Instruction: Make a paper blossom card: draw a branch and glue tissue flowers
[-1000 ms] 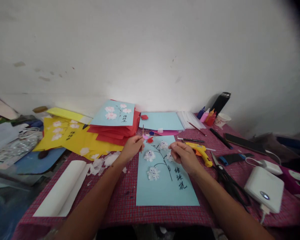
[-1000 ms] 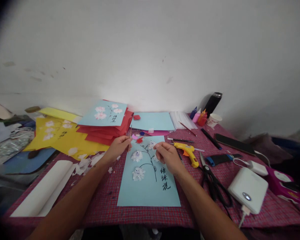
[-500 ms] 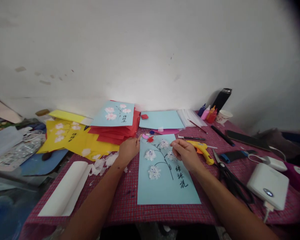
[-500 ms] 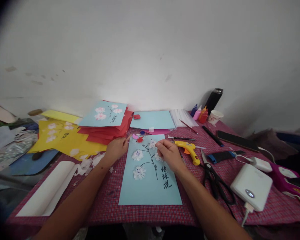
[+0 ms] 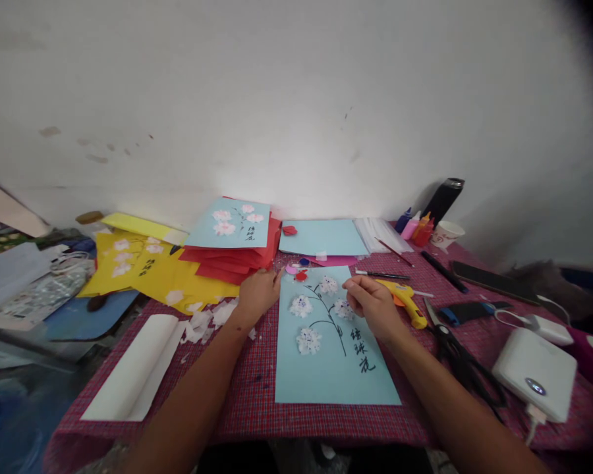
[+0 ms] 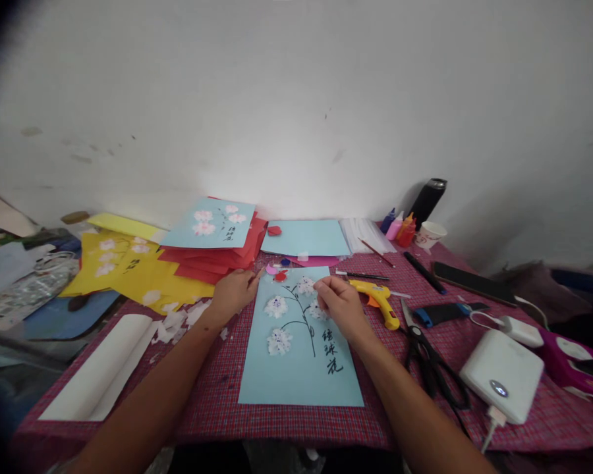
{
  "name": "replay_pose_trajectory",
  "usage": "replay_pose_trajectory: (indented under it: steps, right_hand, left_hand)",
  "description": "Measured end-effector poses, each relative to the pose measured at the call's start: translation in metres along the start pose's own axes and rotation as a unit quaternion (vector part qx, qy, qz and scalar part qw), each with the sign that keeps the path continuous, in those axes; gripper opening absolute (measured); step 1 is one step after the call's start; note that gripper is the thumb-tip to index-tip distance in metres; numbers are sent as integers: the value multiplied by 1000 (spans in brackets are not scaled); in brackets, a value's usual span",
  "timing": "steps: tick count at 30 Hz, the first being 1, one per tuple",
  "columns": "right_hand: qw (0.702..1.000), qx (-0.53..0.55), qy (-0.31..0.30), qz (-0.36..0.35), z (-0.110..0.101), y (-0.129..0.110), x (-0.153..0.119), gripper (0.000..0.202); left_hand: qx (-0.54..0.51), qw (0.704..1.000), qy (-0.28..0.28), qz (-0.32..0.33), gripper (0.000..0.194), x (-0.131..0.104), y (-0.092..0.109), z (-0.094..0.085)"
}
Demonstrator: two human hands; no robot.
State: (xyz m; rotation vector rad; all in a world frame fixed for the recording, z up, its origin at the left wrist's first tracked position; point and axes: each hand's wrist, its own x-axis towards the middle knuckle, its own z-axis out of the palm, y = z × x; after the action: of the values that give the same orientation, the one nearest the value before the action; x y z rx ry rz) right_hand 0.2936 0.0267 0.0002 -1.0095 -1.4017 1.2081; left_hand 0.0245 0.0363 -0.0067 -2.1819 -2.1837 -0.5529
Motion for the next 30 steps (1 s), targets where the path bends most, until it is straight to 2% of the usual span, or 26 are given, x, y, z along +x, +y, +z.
replay_pose_trajectory:
  steps: [3, 6, 10, 12, 15, 18, 22, 26, 30]
  right_hand:
    - [999, 7, 30, -14, 0, 0, 0, 27]
    - [994, 29, 98, -40, 0, -4, 0, 32]
    - [985, 71, 142, -68, -4, -11, -1, 45]
    - [983, 83, 147, -75, -7, -12, 0, 46]
    - [980, 58, 170, -83, -11, -8, 2, 45]
    - [976, 23, 197, -91, -14, -3, 6, 40]
    - [972, 31, 213, -92, -17, 2, 12, 28]
    - [972, 36, 213, -89, -16, 4, 13, 17]
    - [978, 42, 194, -70, -14, 4, 10, 14]
  left_hand:
    - [-8, 1000, 9, 6, 39, 1, 1, -3]
    - [-46, 998, 43, -4, 34, 3, 5, -7]
    - [-206, 974, 94, -10, 37, 2, 13, -15]
    - [-335, 937, 95, -11, 41, 0, 18, -18]
    - [-486, 871, 65, -37, 39, -4, 25, -18]
    - [-543, 837, 37, -46, 32, -6, 28, -15]
    - [-598, 800, 24, -46, 20, -6, 30, -10]
    - [-683, 726, -44, -71, 19, -6, 33, -9]
    - [-736, 664, -102, -78, 30, -9, 38, -13]
